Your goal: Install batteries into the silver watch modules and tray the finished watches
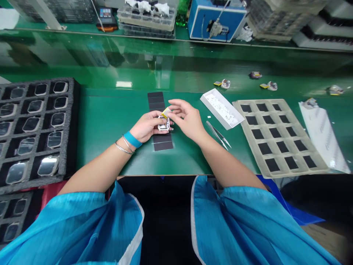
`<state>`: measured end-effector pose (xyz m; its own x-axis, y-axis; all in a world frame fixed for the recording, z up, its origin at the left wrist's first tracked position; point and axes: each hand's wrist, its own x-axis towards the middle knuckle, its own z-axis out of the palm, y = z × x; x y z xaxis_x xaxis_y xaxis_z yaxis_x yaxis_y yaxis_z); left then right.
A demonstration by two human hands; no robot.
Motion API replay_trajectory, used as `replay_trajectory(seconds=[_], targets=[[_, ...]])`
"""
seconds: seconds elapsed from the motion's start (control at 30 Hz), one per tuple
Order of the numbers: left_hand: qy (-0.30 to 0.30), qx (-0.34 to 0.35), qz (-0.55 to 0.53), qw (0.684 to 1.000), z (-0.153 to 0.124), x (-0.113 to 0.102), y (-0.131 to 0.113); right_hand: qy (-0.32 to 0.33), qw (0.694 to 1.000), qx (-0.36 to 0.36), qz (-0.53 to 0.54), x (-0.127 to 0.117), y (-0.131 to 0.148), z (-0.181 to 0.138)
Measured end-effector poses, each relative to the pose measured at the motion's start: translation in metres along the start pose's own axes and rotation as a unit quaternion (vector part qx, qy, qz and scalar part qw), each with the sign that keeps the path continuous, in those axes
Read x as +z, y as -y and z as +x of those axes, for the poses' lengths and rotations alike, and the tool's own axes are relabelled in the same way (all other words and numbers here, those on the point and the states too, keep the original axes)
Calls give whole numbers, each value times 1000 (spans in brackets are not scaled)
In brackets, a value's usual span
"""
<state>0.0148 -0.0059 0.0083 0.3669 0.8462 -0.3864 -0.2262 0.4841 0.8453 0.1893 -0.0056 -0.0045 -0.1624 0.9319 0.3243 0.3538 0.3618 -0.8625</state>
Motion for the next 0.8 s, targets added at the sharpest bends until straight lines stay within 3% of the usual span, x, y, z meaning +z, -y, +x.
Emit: replay_trajectory(seconds=[0.1, 0.17, 0.23, 0.53, 0.8], targets=[[-34, 8, -23, 999, 3, -5, -2, 63, 992, 45, -96, -6, -2, 1], [-38, -1, -40, 998, 5, -10, -3, 135, 973, 44, -181, -7, 0, 0], [-29, -15, -51, 998, 6, -14, -3, 166, 956, 36, -240, -6, 3, -3], [-47, -25, -35, 998, 4, -10, -4, 152, 944, 82, -280, 6, 10, -6], [-76, -20, -46, 996, 4, -9, -4, 185, 937, 55, -291, 11, 1, -7]])
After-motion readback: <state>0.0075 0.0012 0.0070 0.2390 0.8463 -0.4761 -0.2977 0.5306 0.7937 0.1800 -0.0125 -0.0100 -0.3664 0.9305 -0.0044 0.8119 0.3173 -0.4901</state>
